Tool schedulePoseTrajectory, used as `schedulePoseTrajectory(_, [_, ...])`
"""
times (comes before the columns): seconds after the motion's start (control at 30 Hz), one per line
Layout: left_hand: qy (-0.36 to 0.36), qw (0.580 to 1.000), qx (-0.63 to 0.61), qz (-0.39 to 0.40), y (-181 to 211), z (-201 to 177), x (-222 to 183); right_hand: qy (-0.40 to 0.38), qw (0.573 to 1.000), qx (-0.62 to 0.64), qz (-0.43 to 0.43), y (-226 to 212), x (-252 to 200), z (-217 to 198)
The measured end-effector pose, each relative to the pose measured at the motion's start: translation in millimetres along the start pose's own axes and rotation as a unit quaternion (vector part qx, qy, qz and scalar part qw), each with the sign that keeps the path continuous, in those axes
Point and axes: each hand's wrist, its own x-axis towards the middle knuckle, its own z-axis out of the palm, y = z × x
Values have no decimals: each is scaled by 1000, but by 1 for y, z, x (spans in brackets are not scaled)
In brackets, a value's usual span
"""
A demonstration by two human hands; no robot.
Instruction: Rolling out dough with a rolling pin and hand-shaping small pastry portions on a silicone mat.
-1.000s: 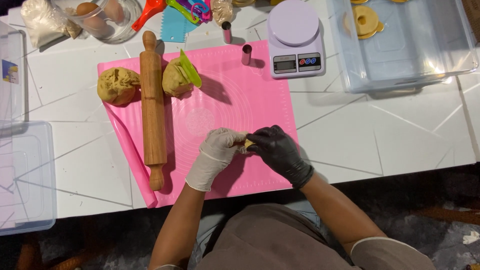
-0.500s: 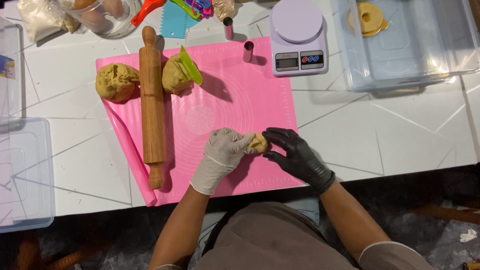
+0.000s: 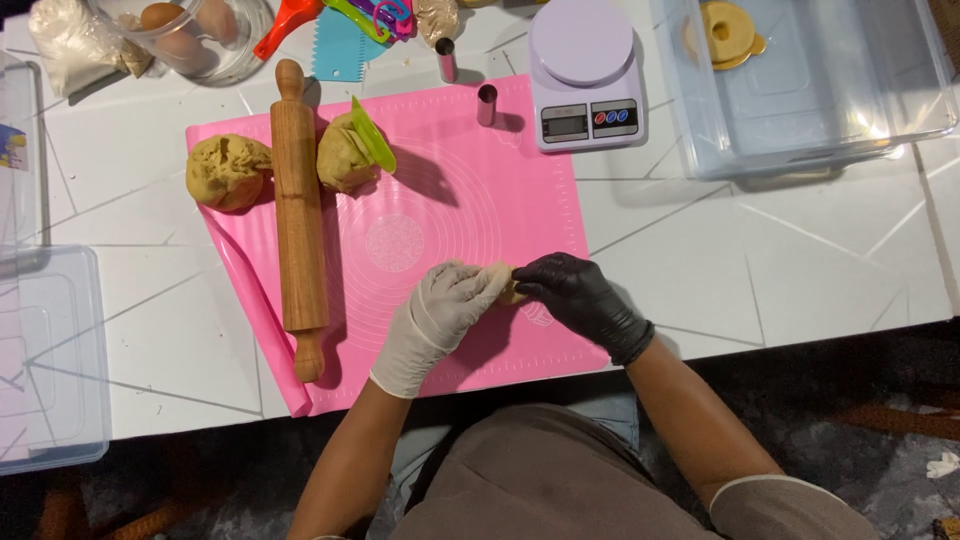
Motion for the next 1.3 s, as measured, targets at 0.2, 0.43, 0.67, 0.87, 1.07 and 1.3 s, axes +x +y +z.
schedulePoseTrajectory(0.2, [40, 997, 4, 72, -14, 17, -4, -43, 999, 8, -23, -8, 0, -9])
schedulePoseTrajectory(0.43, [-118, 798, -427, -408, 4, -30, 19, -30, 996, 45, 77, -25, 16, -19])
schedulePoseTrajectory(0.67, [13, 742, -507, -438, 22, -19, 7, -9, 969, 63, 238, -35, 19, -15])
schedulePoseTrajectory(0.87, [-67, 939, -238, -239, 8, -26, 19, -6, 990, 73, 123, -27, 7, -1])
schedulePoseTrajectory(1.07, [-108, 923, -235, -283, 20, -30, 15, 7, 995, 33, 95, -5, -3, 12])
schedulePoseTrajectory(1.3, [-104, 967, -96, -214, 14, -5, 0, -14, 972, -227, -53, 19, -11, 32])
